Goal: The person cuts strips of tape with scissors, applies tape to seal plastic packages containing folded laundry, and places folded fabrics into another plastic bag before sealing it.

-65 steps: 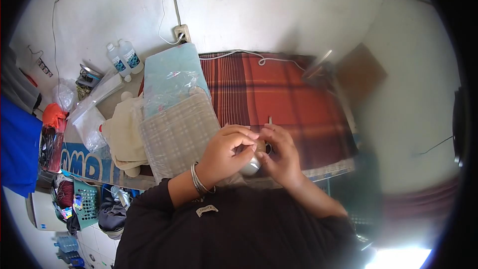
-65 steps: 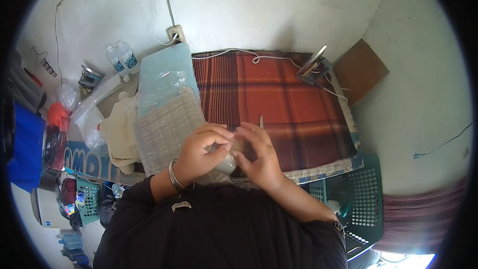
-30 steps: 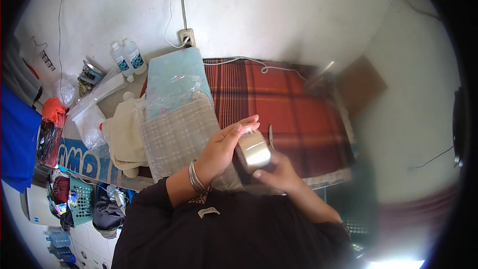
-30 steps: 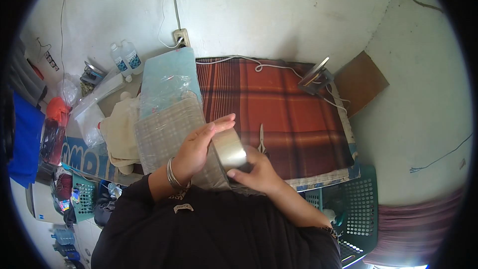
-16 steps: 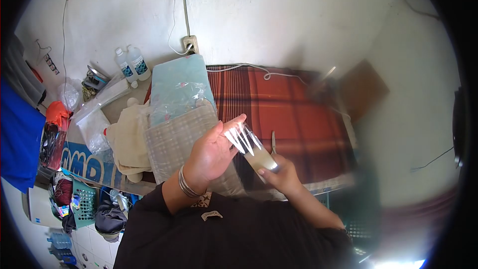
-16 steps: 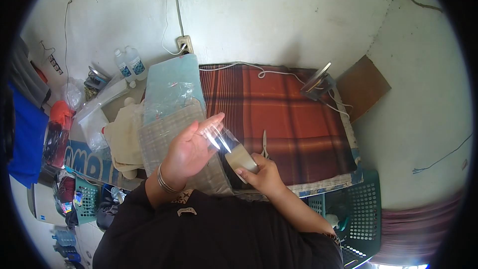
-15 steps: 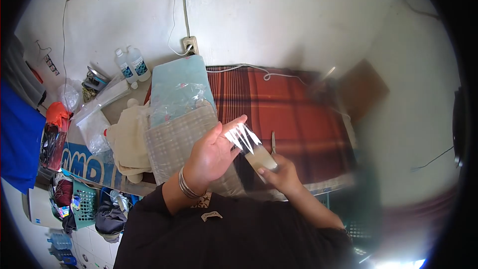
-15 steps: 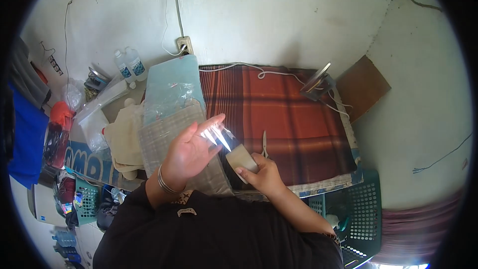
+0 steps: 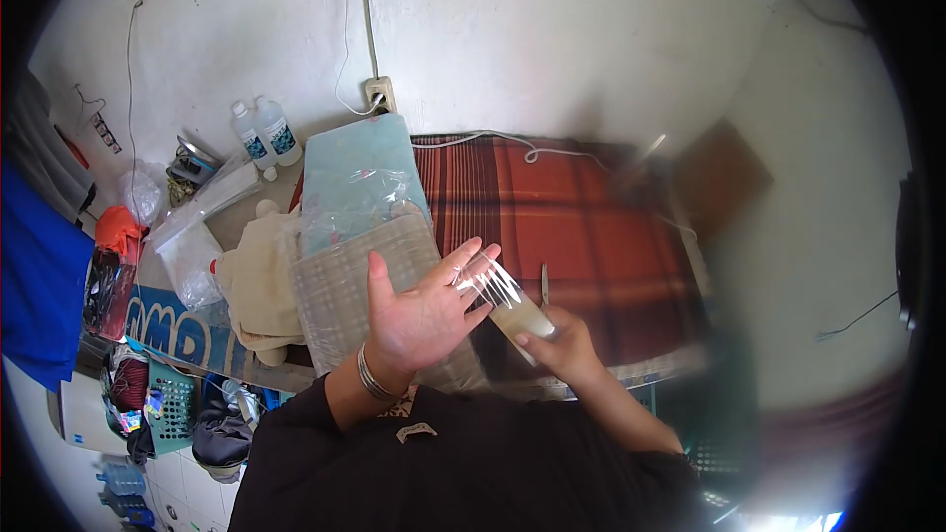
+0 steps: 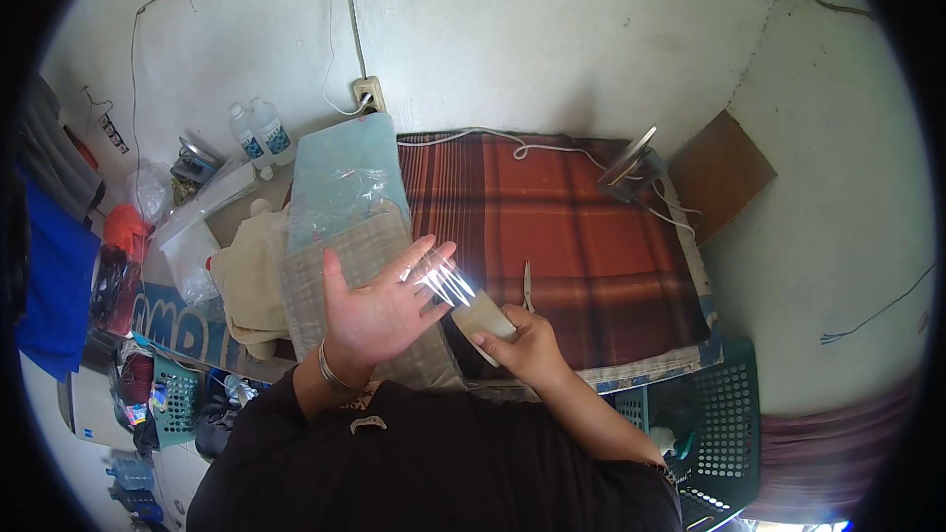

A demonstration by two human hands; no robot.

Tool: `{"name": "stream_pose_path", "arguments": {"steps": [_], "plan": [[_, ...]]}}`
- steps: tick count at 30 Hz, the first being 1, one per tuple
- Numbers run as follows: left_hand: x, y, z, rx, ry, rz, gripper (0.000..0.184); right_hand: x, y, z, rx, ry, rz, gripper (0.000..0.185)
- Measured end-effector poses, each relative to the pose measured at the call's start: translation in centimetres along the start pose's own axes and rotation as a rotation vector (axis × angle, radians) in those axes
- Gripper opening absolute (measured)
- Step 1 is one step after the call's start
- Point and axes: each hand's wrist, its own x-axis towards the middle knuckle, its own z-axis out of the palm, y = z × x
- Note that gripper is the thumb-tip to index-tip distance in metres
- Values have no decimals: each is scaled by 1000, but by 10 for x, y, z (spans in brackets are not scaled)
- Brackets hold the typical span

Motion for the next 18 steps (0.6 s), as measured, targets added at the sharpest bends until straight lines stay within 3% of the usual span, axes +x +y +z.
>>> {"name": "stream_pose_path", "arguments": {"steps": [15,17,18], "plan": [[7,-7,-2,246,-128,-31,123,-1,8,-5,62,-10,-19,23],[11,-10,-4,253,-133,-39,123,8,37,-11,160,114,-130,25],[13,-10,-3,252,-130,-49,123,16,42,-18,86,188,-63,30]]}}
